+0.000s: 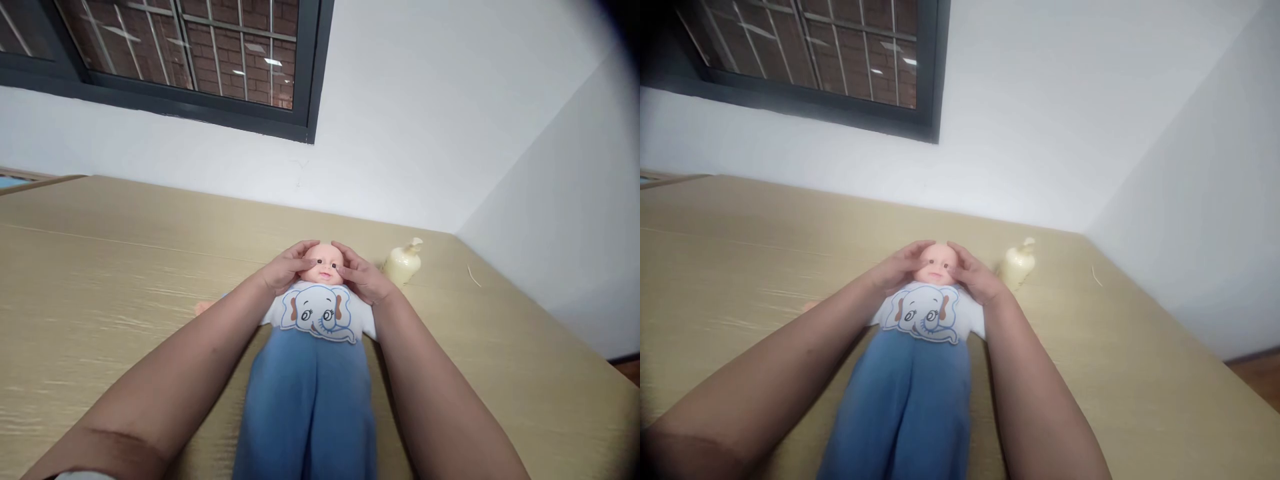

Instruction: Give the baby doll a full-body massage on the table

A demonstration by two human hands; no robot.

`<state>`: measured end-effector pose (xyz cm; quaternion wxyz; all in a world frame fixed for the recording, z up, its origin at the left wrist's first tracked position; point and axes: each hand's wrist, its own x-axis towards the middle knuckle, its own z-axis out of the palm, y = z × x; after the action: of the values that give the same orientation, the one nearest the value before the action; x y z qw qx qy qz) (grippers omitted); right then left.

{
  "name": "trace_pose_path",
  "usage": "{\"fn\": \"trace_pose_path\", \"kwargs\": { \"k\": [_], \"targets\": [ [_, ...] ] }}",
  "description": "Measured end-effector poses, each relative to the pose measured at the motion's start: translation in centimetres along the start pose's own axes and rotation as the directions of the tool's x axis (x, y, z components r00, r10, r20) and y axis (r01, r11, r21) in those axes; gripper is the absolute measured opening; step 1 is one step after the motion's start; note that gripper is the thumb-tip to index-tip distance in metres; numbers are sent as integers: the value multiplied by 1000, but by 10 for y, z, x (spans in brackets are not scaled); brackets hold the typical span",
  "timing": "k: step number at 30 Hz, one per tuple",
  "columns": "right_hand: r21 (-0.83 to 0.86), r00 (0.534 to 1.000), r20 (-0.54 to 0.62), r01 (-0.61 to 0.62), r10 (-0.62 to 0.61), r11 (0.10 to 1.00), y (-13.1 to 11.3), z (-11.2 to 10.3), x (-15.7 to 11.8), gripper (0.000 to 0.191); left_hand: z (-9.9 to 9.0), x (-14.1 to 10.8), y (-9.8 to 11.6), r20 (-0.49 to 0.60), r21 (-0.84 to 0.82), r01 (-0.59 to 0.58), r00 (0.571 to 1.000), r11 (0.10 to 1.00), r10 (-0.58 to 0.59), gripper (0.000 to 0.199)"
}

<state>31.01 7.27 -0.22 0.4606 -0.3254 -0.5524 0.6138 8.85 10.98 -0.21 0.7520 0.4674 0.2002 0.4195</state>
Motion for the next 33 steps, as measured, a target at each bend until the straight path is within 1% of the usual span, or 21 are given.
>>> {"fn": "trace_pose_path", "kwargs": {
  "k": [1,3,5,7,8,10,11,13,15,16,18,20,22,24,26,28,30,32,33],
  "targets": [
    [-33,1000,-27,-7,6,999,1,1,1,74,2,0,-1,-33,47,-12,999,999,14,64],
    [-108,997,-69,-33,26,994,2,2,3,83,7,-1,-2,-66,153,-13,998,988,23,70],
    [-150,996,-78,-55,43,987,2,2,3,93,9,-2,-1,-50,189,7,999,982,2,78],
    [-130,998,-47,-52,46,990,1,2,2,97,7,-3,1,4,130,32,999,991,-33,82],
    [-101,999,-20,-41,39,994,0,1,1,97,4,-3,2,35,84,44,998,995,-47,82],
    [-28,999,26,-18,18,999,0,0,-1,90,-1,-2,3,78,4,56,995,998,-56,78],
    [3,999,34,-10,10,1000,0,0,-1,86,-4,0,2,80,-20,51,996,999,-49,74],
    [23,1000,5,-1,1,1000,2,-1,1,77,-6,3,-1,42,-22,22,999,999,-22,65],
    [-22,998,-55,-1,0,1000,5,1,3,73,-4,5,-6,-22,39,-4,1000,999,5,59],
    [-62,997,-81,-10,5,998,6,1,5,74,-2,6,-7,-50,86,-6,999,996,10,59],
    [-135,994,-110,-39,24,990,6,3,6,84,2,5,-8,-81,174,6,997,985,8,64],
    [-138,995,-92,-52,39,989,5,3,5,94,4,3,-6,-59,189,24,998,982,-13,72],
    [-64,999,-37,-43,40,997,2,2,3,96,3,0,-1,2,116,44,999,992,-45,78],
    [23,999,-8,-47,47,999,1,1,1,90,0,-2,4,67,21,67,995,998,-68,80],
    [63,997,-38,-63,66,996,2,1,3,81,-1,-2,5,93,-29,82,993,996,-79,78],
    [54,993,-93,-66,71,996,5,1,6,73,0,-1,4,55,-25,79,996,997,-77,71],
    [12,990,-125,-58,59,998,8,2,8,66,3,0,0,-27,16,51,998,999,-51,62],
    [-56,990,-130,-55,47,997,8,4,8,67,6,1,-4,-75,64,26,997,998,-21,58],
    [-87,991,-122,-58,47,994,7,4,7,71,6,1,-5,-74,77,22,997,997,-16,59]
  ]
}}
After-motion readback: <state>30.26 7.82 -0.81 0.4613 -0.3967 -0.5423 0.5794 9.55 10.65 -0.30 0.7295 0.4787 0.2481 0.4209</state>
